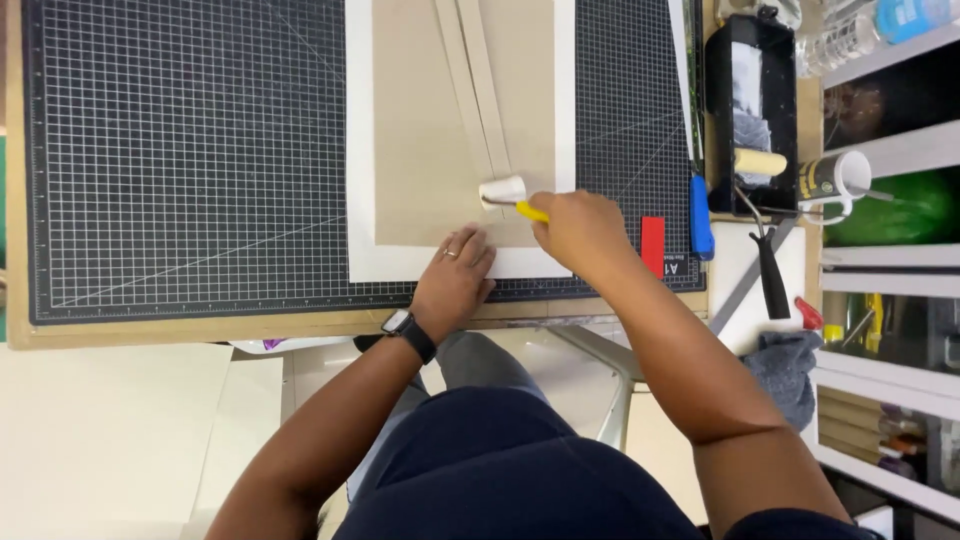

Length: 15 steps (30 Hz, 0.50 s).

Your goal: The person applies adhesive to a strip of paper using a small roller, places the strip onto a larger sheet, and smooths it with a red plastic scraper. They then fold the edges of the larger sheet over the strip and continue smoothing to secure the assembly.

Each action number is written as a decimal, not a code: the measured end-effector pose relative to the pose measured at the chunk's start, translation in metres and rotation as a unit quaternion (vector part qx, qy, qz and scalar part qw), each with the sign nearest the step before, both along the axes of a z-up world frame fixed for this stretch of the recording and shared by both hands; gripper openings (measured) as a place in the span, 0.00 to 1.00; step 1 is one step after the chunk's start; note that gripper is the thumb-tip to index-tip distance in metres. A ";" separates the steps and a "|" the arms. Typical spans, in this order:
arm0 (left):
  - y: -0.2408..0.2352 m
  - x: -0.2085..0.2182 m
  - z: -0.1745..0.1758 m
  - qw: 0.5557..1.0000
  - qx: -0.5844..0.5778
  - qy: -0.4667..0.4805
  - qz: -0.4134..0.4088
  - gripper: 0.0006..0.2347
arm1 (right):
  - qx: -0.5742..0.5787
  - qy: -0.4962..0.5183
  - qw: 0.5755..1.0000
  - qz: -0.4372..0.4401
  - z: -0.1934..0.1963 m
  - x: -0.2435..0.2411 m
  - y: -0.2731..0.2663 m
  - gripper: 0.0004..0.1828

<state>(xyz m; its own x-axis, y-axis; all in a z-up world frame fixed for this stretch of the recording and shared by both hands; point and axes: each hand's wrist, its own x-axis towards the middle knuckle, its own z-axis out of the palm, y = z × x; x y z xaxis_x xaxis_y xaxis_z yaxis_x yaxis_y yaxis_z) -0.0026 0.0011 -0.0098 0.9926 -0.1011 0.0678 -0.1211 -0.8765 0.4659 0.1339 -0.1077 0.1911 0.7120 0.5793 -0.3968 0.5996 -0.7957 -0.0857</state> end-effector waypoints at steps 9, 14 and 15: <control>0.000 0.000 -0.004 0.997 -0.059 -0.058 -0.006 0.20 | 0.059 -0.123 0.990 0.021 -0.082 0.134 0.080 0.14; 0.000 0.001 0.001 0.997 -0.048 -0.067 0.006 0.19 | 0.086 -0.138 0.987 0.007 -0.102 0.197 0.129 0.16; -0.001 0.000 0.000 0.997 -0.052 -0.062 0.008 0.19 | 0.095 -0.143 0.985 -0.003 -0.106 0.207 0.136 0.17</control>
